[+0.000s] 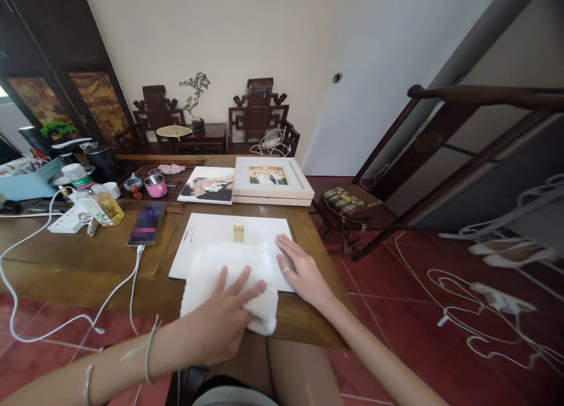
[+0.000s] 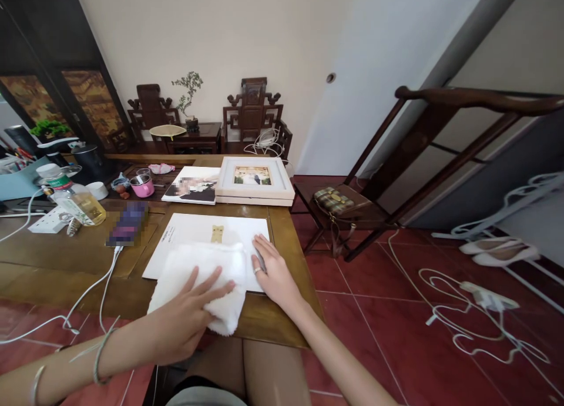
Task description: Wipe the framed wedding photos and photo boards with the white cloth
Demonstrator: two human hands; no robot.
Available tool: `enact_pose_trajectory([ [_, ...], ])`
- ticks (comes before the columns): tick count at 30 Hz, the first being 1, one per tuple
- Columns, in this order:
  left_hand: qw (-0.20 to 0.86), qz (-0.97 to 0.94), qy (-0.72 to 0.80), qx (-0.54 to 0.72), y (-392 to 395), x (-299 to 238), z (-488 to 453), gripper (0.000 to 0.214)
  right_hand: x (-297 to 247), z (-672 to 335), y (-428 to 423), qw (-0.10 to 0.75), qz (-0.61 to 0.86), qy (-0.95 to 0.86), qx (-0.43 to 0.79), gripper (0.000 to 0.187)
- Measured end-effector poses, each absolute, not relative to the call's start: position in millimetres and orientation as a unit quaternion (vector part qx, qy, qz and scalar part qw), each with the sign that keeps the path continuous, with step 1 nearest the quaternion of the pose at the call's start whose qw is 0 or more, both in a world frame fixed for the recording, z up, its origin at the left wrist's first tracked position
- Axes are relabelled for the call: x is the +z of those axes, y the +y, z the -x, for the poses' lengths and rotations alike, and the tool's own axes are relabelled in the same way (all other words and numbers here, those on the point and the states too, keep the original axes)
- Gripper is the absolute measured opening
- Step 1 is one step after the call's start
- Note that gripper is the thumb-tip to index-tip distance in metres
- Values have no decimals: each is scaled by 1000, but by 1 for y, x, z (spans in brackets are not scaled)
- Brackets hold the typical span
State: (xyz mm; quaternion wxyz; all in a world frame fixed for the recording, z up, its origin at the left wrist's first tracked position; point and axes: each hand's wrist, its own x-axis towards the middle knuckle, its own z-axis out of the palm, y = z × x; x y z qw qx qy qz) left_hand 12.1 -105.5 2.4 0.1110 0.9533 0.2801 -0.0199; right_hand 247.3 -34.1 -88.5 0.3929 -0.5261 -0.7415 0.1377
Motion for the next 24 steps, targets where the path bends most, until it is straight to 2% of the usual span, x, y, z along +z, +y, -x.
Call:
enact_pose_trajectory([
  [3, 120, -947, 297, -9, -86, 1, -11, 42, -90, -247, -34, 403, 520, -741, 138, 41],
  [9, 159, -918, 363, 24, 13, -2, -21, 39, -91, -248, -33, 413, 513, -738, 144, 40],
  [13, 143, -895, 420, 46, 47, -5, -33, 40, -90, -248, -33, 398, 517, -744, 143, 42],
  [19, 64, -929, 363, -10, -5, -9, -47, 44, -91, -247, -32, 399, 514, -747, 135, 42],
  [24, 71, -956, 284, -34, -77, 3, -36, 35, -93, -249, -31, 414, 507, -743, 143, 43],
])
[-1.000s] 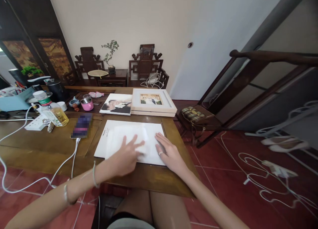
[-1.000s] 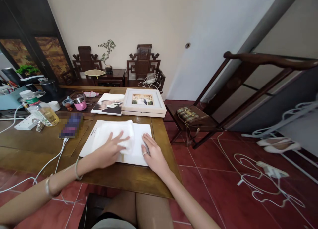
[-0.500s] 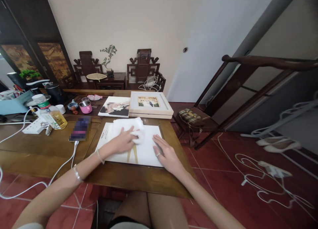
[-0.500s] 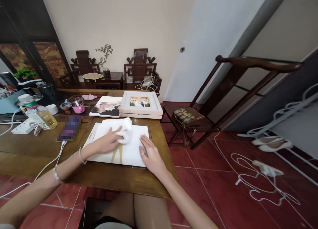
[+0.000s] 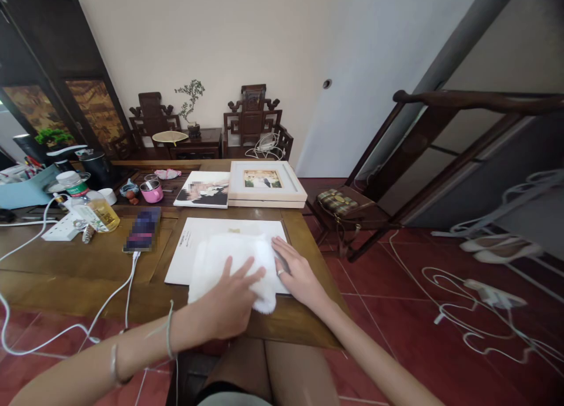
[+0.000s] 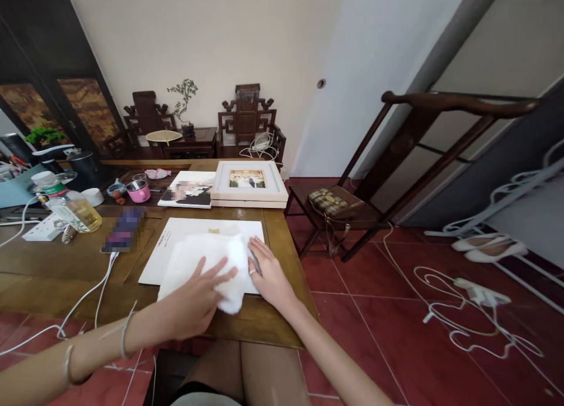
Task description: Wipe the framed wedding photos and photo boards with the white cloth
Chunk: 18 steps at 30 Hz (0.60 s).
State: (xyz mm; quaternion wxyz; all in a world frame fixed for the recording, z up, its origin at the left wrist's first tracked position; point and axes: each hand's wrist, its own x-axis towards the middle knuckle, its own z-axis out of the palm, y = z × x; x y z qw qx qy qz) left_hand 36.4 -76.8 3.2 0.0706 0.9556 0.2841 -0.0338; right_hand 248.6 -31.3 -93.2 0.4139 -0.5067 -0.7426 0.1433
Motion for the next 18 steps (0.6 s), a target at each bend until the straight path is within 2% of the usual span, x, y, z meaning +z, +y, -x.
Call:
enact_pose_trajectory([
  [4, 124, -956, 264, -23, -86, 8, -28, 34, -93, -249, -31, 413, 500, -747, 146, 45],
  [8, 144, -937, 318, -1, -43, 3, -35, 41, -91, -247, -32, 431, 509, -727, 160, 39],
  [13, 107, -923, 370, -3, 17, -3, -62, 44, -85, -250, -33, 463, 554, -653, 231, 44],
  [18, 54, -946, 319, -11, 10, -14, -98, 45, -89, -258, -30, 556, 559, -559, 258, 50],
])
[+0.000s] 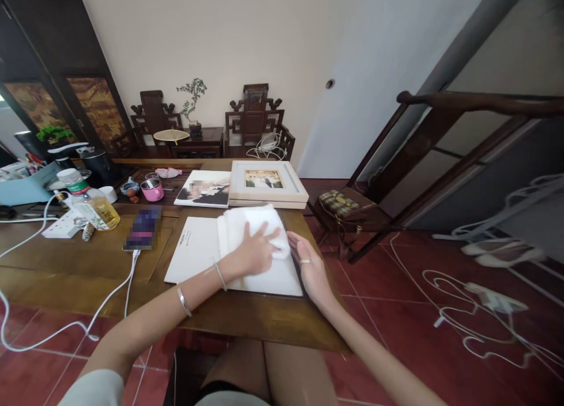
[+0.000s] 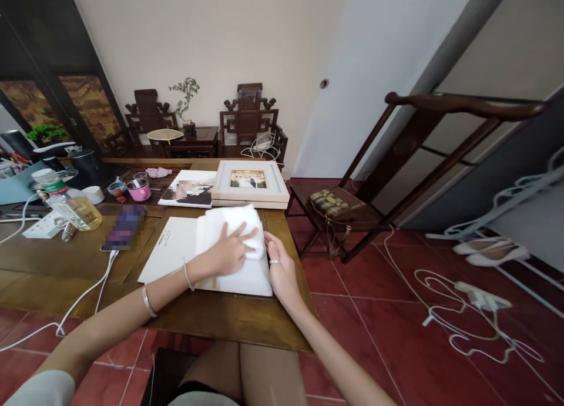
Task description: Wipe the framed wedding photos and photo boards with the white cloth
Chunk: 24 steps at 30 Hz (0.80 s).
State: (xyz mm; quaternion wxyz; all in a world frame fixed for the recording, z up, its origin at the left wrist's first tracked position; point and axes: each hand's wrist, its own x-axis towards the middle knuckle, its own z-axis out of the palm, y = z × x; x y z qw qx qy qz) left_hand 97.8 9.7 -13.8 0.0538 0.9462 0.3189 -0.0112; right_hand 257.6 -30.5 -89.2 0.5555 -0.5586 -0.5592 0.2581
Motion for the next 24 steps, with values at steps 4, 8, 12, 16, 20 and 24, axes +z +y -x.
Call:
enact_pose_trajectory([
  [4, 31, -962, 270, 7, -42, -18, -102, 36, -93, -260, -30, 594, 558, -520, 256, 51],
  [8, 54, -972, 230, 18, -90, -12, -72, 30, -93, -257, -30, 596, 549, -525, 261, 50],
  [12, 136, -960, 243, 28, -106, -5, -30, 40, -85, -254, -34, 554, 555, -584, 209, 43],
  [16, 159, -933, 315, 74, -103, -1, 9, 43, -71, -251, -44, 493, 507, -699, 106, 31],
  [20, 90, -887, 429, 144, -91, -5, 45, 41, -58, -233, -54, 381, 384, -839, 69, 34],
  [24, 25, -817, 520, 248, -76, -20, 66, 32, -53, -195, -64, 254, 350, -898, 82, 50],
])
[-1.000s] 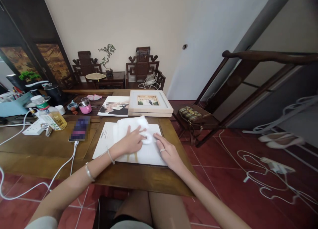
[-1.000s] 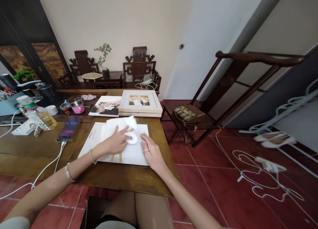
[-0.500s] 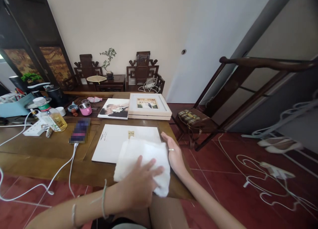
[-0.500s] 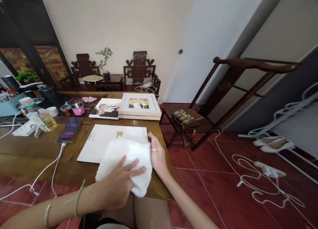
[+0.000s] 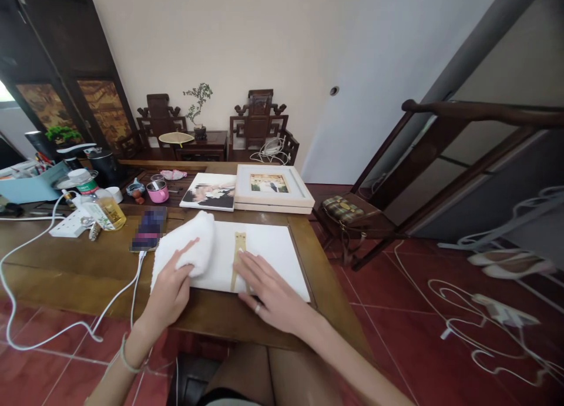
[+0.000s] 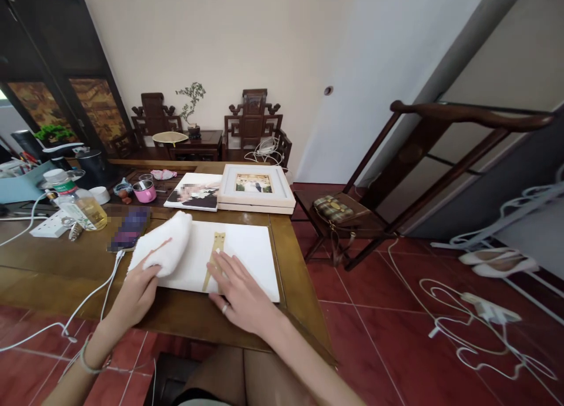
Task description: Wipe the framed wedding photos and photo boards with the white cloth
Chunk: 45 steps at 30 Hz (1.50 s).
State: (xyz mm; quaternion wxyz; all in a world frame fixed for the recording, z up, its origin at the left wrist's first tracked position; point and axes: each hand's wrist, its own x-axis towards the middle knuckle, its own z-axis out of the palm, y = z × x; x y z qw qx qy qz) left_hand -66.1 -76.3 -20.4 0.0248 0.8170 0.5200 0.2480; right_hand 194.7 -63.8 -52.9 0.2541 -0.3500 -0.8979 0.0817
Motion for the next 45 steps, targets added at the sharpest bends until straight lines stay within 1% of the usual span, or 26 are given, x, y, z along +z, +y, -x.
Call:
enact_pose_trajectory([
  [2, 11, -801, 529, 282, -71, -31, 67, 31, -54, -177, -67, 232, 374, -895, 72, 64],
  [4, -1, -798, 517, 309, -67, -39, 64, 31, -55, -167, -68, 220, 400, -889, 50, 71],
  [7, -19, -815, 487, 315, -66, -42, 59, 23, -56, -164, -64, 184, 408, -894, 5, 60],
  [9, -24, -843, 464, 272, -66, -37, 58, 14, -58, -164, -60, 149, 394, -906, -45, 53],
  [12, -29, -879, 437, 190, -64, -26, 60, 37, -62, -163, -55, 107, 357, -917, -140, 49],
  [13, -34, -885, 431, 172, -62, -23, 61, 42, -63, -162, -54, 98, 342, -919, -168, 48],
  [15, -50, -894, 421, 147, -58, -20, 63, 43, -64, -159, -55, 82, 314, -921, -215, 44],
  [18, -85, -915, 377, 113, -52, -21, 65, 35, -62, -156, -57, 67, 288, -919, -263, 38],
  [21, -125, -938, 305, 105, -48, -26, 65, 21, -55, -156, -57, 73, 270, -920, -275, 27],
  [24, -160, -943, 264, 121, -44, -28, 66, 9, -44, -158, -53, 82, 258, -926, -263, 24],
  [27, -181, -940, 250, 144, -41, -23, 68, 9, -28, -161, -49, 66, 261, -927, -262, 26],
  [31, -198, -935, 243, 166, -40, -14, 66, 12, -14, -161, -48, 45, 300, -923, -236, 31],
  [35, -166, -939, 261, 152, -43, -2, 63, 10, -28, -161, -50, 80, 345, -901, -251, 34],
  [38, -105, -940, 287, 149, -46, 11, 67, 12, -33, -173, -52, 104, 317, -905, -264, 35],
  [41, -49, -914, 344, 209, -48, 23, 76, 19, -13, -195, -56, 103, 267, -920, -268, 35],
  [45, -2, -858, 412, 308, -53, 28, 86, 26, 29, -233, -68, 114, 252, -927, -255, 31],
])
